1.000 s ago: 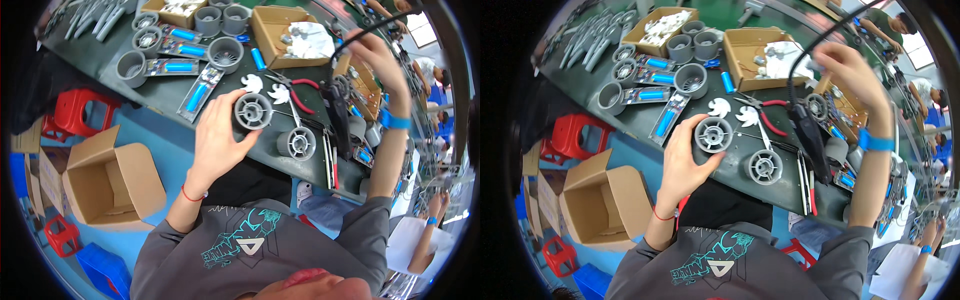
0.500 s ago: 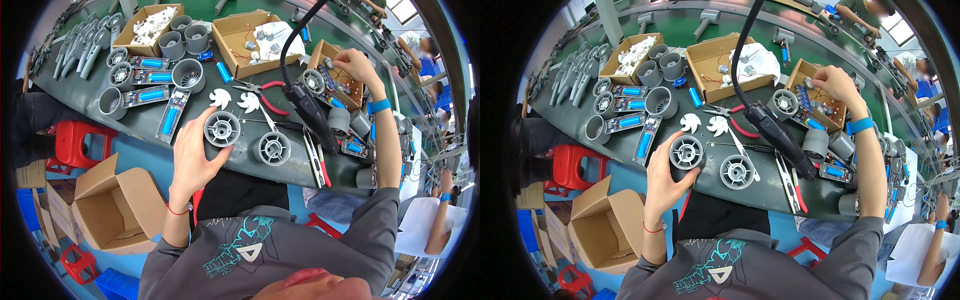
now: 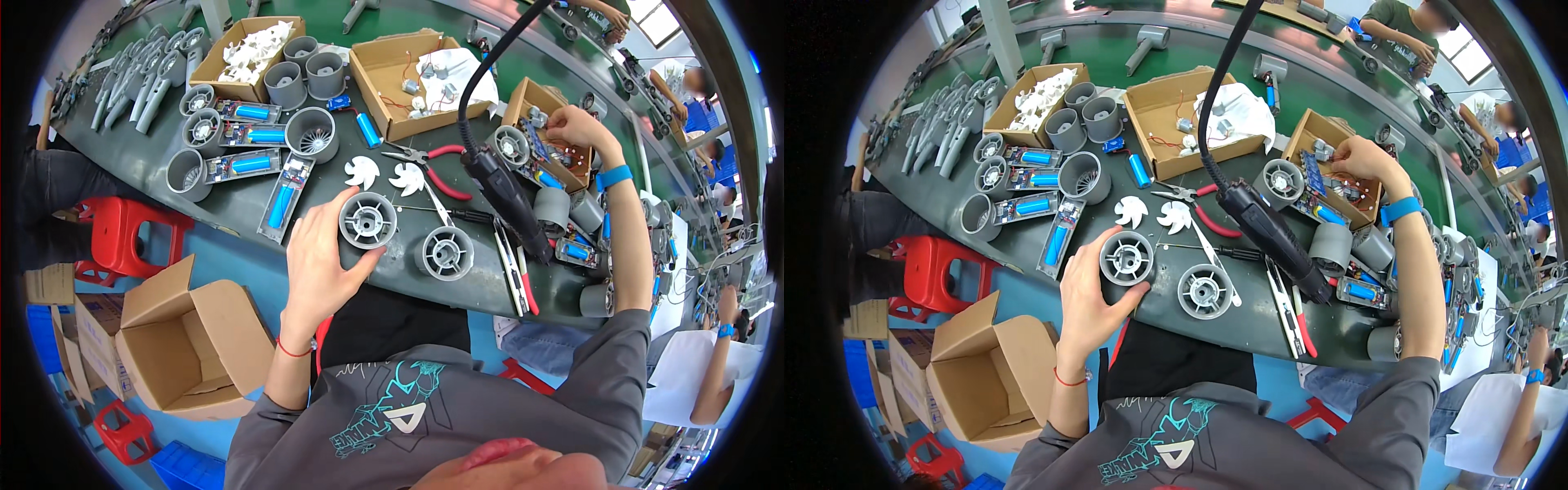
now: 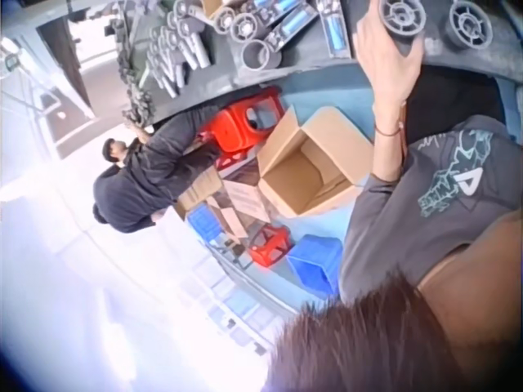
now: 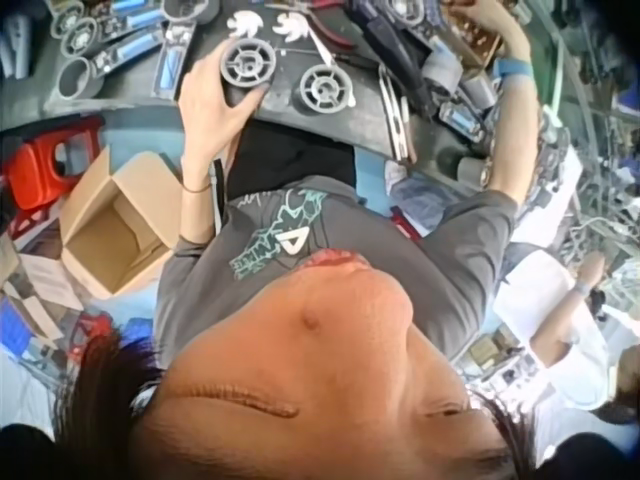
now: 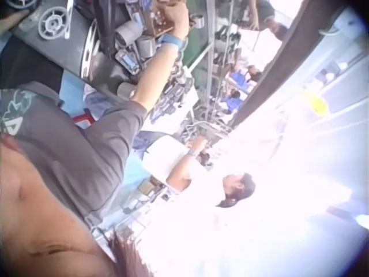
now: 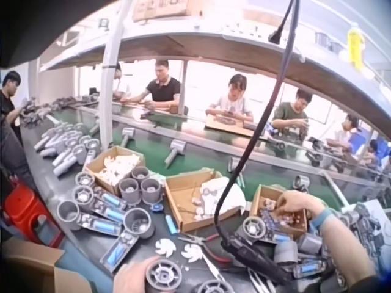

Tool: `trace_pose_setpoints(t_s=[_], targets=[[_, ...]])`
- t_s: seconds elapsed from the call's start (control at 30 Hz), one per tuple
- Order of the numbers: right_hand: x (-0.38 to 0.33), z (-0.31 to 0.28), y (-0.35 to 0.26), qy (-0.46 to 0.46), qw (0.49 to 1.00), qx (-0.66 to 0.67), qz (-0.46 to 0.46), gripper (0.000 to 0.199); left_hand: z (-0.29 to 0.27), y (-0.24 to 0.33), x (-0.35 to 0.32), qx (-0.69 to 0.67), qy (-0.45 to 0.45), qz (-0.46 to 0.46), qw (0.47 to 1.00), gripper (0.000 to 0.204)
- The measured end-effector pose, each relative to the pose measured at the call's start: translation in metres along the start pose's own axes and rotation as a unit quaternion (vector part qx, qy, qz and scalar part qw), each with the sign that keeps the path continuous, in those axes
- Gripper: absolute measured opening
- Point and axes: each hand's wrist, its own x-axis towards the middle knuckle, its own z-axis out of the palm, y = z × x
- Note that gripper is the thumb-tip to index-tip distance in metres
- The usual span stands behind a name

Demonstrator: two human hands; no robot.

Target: Assembling cooling fan components including circuit boards and housings at a manual assembly station.

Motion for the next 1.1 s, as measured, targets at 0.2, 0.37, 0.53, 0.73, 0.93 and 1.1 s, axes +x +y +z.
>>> trace_pose_setpoints(t_s=[0.2, 0.37, 0.53, 0.73, 0.93, 1.1], targets=[[0.0, 0.008, -0.008, 0.045, 0.998, -0.015, 0.046, 0.023, 0.003, -0.003, -0.001, 0.004, 0.015, 0.021, 1.0, 0.071], [-0.008, 0.016, -0.015, 0.083, 0.994, -0.07, 0.01, 0.015, 0.003, -0.004, 0.0, 0.016, 0.018, 0.023, 0.999, 0.069], [-0.002, 0.02, -0.015, 0.064, 0.985, -0.163, -0.005, 0.02, 0.003, -0.005, 0.0, 0.016, 0.023, 0.033, 0.999, 0.068], [-0.008, 0.002, -0.013, 0.078, 0.991, -0.112, -0.011, 0.022, 0.003, -0.006, -0.002, 0.012, 0.022, 0.034, 0.999, 0.068], [-0.022, -0.03, -0.032, 0.102, 0.976, -0.174, -0.082, 0.02, 0.003, -0.004, -0.002, 0.012, 0.02, 0.027, 0.999, 0.069], [-0.022, -0.04, -0.029, 0.139, 0.973, -0.161, -0.089, 0.02, 0.004, -0.005, -0.001, 0.008, 0.023, 0.025, 0.999, 0.07]])
